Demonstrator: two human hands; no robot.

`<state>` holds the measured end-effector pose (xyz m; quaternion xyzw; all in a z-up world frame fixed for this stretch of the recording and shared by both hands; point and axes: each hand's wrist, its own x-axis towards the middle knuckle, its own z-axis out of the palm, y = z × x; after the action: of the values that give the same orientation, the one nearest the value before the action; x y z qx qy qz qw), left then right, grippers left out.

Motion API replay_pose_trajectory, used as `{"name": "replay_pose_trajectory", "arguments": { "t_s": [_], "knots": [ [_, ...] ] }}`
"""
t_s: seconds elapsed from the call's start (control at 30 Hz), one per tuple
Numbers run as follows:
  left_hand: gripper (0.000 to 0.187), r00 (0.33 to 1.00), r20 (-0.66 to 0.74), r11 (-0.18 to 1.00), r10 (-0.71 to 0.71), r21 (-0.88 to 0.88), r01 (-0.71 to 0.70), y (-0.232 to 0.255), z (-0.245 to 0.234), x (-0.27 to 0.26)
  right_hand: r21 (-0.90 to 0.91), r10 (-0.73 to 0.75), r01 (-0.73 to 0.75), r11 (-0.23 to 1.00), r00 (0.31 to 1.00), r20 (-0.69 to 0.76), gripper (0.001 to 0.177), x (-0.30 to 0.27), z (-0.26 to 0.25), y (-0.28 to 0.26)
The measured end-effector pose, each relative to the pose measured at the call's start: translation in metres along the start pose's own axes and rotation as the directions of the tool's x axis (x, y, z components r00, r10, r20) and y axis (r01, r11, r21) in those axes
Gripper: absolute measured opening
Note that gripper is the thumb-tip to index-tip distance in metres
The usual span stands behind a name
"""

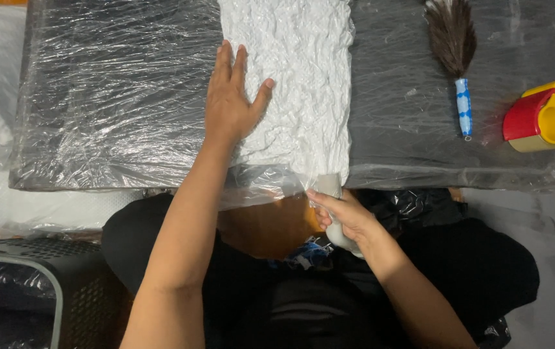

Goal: The person is placing a pillow into a plastic bag and using a vacuum cleaner to remove the air and compress it for storage.

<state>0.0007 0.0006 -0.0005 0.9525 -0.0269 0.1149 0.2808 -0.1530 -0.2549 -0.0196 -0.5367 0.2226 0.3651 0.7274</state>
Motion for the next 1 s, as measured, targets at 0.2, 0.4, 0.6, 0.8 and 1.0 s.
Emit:
{"name": "replay_pose_trajectory", "arguments": {
  "t_s": [0.2,0.4,0.6,0.8,1.0],
  "knots": [
    [0.078,1.000,0.006,1.000,-0.001,0.013,0.001,-0.0001,0.0004,0.0010,0.001,0.019,-0.019,1.000,1.000,-0.021,0.026,0.0011,-0.0015,0.0015],
    [0.078,1.000,0.011,1.000,-0.002,0.013,0.002,0.0000,-0.0002,0.0009,0.002,0.003,-0.003,1.000,1.000,-0.004,0.025,0.0013,-0.0017,0.0016],
    [0.079,1.000,0.013,1.000,-0.002,0.020,0.001,0.0001,-0.0002,0.0005,0.011,0.005,-0.005,1.000,1.000,0.004,0.026,0.0023,-0.0020,0.0018],
    [0.078,1.000,-0.002,1.000,-0.003,-0.001,0.003,0.0008,-0.0005,0.0001,-0.013,-0.002,0.002,1.000,1.000,0.002,0.026,0.0027,-0.0022,0.0020],
    [0.078,1.000,-0.017,1.000,0.005,-0.017,-0.005,0.0008,-0.0004,-0.0007,-0.019,-0.010,0.010,1.000,1.000,0.002,0.026,0.0002,-0.0005,0.0004]
  ]
}}
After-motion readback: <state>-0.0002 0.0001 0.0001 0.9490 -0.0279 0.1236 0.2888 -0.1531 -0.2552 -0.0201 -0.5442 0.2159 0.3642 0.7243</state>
